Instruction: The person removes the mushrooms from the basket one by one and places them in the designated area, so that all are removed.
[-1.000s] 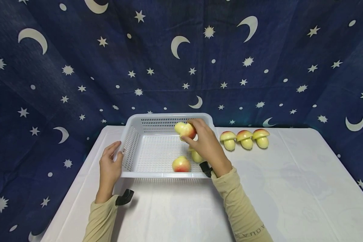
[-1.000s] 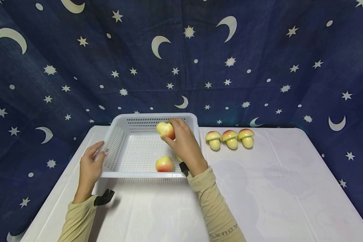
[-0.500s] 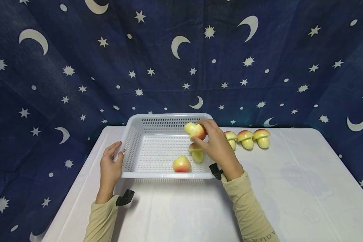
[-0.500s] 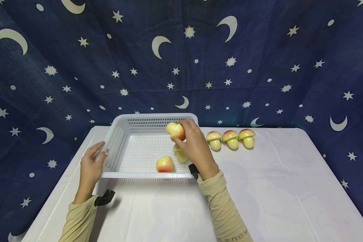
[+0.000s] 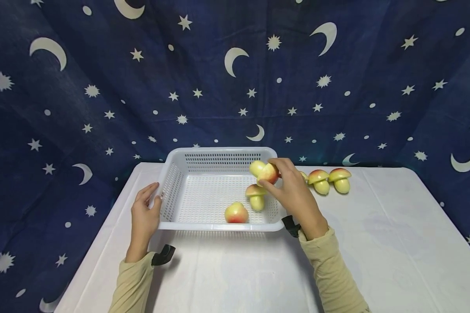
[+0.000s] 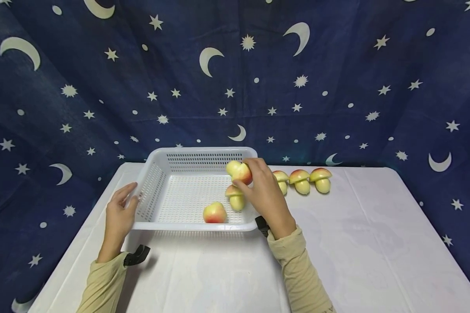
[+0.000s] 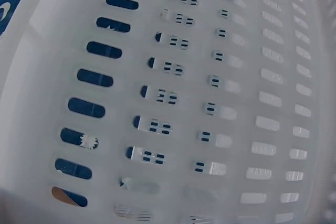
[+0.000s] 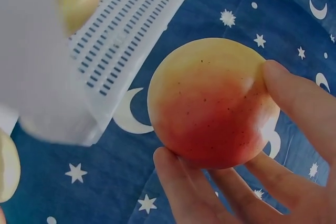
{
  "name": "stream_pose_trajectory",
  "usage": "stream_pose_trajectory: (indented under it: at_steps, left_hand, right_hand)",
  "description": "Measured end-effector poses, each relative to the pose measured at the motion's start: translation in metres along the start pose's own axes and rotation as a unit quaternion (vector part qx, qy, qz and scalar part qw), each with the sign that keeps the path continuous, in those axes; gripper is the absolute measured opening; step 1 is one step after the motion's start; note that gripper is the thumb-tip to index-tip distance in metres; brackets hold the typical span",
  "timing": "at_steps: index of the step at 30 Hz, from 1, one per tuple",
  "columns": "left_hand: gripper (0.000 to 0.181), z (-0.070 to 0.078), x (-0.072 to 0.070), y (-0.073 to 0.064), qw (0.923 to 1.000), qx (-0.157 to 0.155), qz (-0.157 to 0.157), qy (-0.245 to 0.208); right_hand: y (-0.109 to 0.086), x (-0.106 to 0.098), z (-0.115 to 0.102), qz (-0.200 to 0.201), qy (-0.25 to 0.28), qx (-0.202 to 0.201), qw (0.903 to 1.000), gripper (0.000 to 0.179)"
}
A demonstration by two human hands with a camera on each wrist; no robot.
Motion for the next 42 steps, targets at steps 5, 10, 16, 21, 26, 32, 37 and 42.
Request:
stream_pose_trajectory:
  at_steps: [5,10,16,21,26,32,37,42]
  left_hand:
    - [0.042,-0.001,0.001,-0.001,1.0000,-0.001,-0.001,-0.001]
    - [0.042,-0.001,0.000,-0.002,1.0000,-0.002,0.001,0.002]
    - [0.042,-0.001,0.000,-0.002,1.0000,0.000,0.002,0.005]
    - [0.042,0.000,0.000,-0.003,1.0000,-0.003,-0.001,0.002]
    - [0.043,0.000,0.000,-0.002,1.0000,-0.006,-0.003,0.006]
    - [0.043,-0.001,0.000,-0.001,1.0000,-0.007,-0.002,0.004]
    - [0.043,0.000,0.000,-0.002,1.0000,-0.003,-0.001,0.005]
    - [0.043,0.002,0.000,-0.001,1.0000,-0.002,-0.003,0.002]
  right_hand:
    - [-0.005,-0.005,0.005,0.013,-0.004,-0.006,0.9999,0.055]
    - [-0.009,-0.006,0.011,0.010,-0.006,0.005,0.9999,0.055]
    - [-0.013,-0.009,0.018,0.021,-0.016,0.000,0.9996,0.054]
    - [-0.017,-0.013,0.024,0.026,-0.024,0.000,0.9994,0.055]
    - [-0.019,-0.017,0.029,0.026,-0.019,0.009,0.9994,0.054]
    - [-0.022,-0.023,0.033,0.041,-0.027,0.002,0.9988,0.054]
    - [-0.024,-0.028,0.035,0.059,-0.034,-0.016,0.9975,0.050]
    - [-0.026,-0.032,0.039,0.058,-0.030,-0.018,0.9977,0.046]
Point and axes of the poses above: each hand's wrist, its own y-axis towards the middle knuckle, its own x-axis out of the palm, z = x × y, the point moved 5 cm from there along y, towards the middle knuckle, and after that the axes turned 6 degrees about z, right-handed, at the moved point
